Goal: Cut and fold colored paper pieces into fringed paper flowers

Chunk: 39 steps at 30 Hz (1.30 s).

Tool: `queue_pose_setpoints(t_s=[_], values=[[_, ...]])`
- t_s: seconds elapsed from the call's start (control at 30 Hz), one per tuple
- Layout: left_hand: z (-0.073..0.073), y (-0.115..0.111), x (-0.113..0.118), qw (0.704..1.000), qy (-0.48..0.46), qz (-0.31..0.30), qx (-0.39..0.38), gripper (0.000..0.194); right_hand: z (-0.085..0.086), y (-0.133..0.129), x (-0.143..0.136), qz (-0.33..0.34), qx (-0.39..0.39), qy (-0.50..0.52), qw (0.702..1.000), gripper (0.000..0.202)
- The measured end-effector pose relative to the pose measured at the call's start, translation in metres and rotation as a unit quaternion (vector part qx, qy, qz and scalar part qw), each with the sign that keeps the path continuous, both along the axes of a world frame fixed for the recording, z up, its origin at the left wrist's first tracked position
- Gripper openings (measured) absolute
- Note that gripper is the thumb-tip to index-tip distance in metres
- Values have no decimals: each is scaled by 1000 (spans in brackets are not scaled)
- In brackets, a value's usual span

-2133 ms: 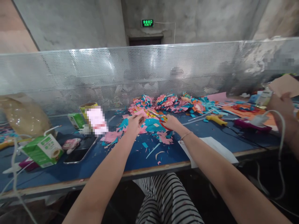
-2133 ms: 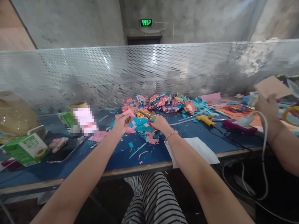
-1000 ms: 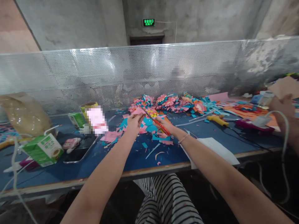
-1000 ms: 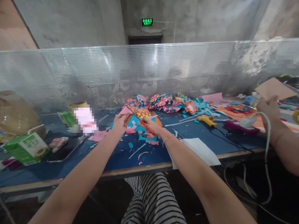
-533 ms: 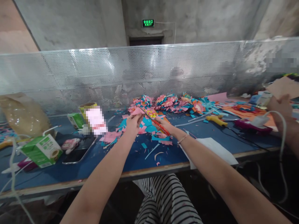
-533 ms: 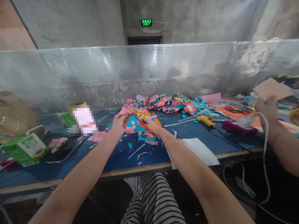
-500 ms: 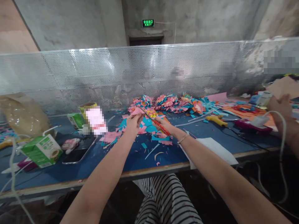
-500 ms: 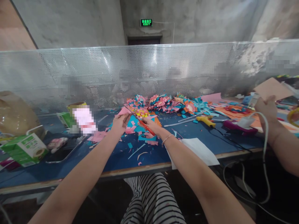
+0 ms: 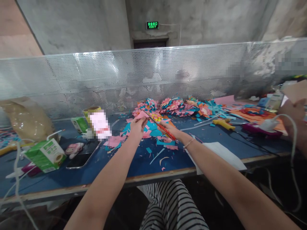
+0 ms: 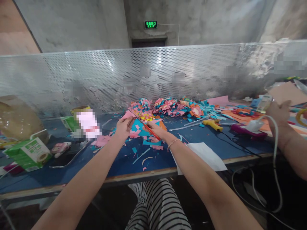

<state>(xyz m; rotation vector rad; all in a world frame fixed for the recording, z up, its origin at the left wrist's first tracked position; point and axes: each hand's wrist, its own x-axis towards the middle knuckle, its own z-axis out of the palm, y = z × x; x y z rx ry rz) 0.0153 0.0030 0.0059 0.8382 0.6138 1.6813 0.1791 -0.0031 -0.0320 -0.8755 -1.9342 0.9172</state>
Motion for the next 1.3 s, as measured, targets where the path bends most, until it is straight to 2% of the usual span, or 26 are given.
queue_pose_setpoints(t_s=[0.37,0.63,0.73,0.8,0.93,1.0,1.13,1.23,1.3], values=[[3,-3,0,1000,-5,11,-15,12,8,-5,-2,-37,46,-42,997,35],[6,-5,2,1000,-8,13,-27,13,11,-6,-1,-61,125,-91,986,36],[7,-6,1,999,-7,14,-31,13,11,-1,0,-100,141,-130,976,37],[6,-5,0,999,0,11,-37,13,9,4,2,-155,148,-168,962,36],[1,-1,-2,999,11,-6,-38,13,2,13,10,-298,152,-247,910,34],[-1,0,-2,999,18,-15,-36,12,-2,17,14,-337,133,-279,889,40],[-4,0,-2,998,60,-21,-29,12,-9,24,20,-355,93,-322,873,48],[-7,1,-2,993,115,-29,-9,15,-12,28,22,-355,84,-328,871,33],[-9,2,-1,987,156,-23,3,17,-10,28,21,-359,127,-297,876,22]])
